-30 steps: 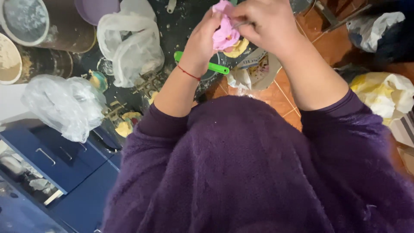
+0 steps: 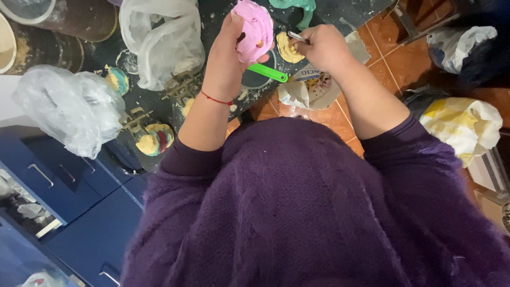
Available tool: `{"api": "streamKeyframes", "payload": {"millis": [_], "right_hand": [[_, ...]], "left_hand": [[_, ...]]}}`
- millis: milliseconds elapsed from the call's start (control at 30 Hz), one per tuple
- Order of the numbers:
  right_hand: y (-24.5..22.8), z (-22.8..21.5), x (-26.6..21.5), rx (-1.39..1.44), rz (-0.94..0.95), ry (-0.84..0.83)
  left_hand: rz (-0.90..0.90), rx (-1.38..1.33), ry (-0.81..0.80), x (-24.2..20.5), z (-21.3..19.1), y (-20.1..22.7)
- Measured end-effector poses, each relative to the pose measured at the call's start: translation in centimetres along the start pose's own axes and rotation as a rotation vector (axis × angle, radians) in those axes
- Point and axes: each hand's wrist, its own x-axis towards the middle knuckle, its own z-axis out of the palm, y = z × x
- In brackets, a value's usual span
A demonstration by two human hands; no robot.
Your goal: The person shapes a piece of pink and yellow clay by hand, then uses a small metal tool to carve and refine its surface. They continue to mold the clay and use the tool to add details to the object.
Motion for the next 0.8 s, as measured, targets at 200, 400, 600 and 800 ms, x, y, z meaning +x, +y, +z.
{"api": "streamKeyframes", "payload": {"millis": [200,400,600,800], "right_hand": [[0.5,0.1,0.5,0.031,0.011,-0.004],[-0.4,-1.3,0.2,0.072,0.026,-0.02],[-2.7,-5.8,-2.7,0.109,-0.057,0.121],[-8.3,-10.9,-6.7,0.119,-0.307,0.248]], "left_hand": [[-0.011,-0.062,-0.027,0.2,0.3,-0.5],[0.017,-0.058,-0.038,0.0,1.4,0.1],[0.066,-0.112,-0.096,0.0,1.6,0.3],[0.087,-0.226,-0.142,0.8,1.4,-0.8]]}}
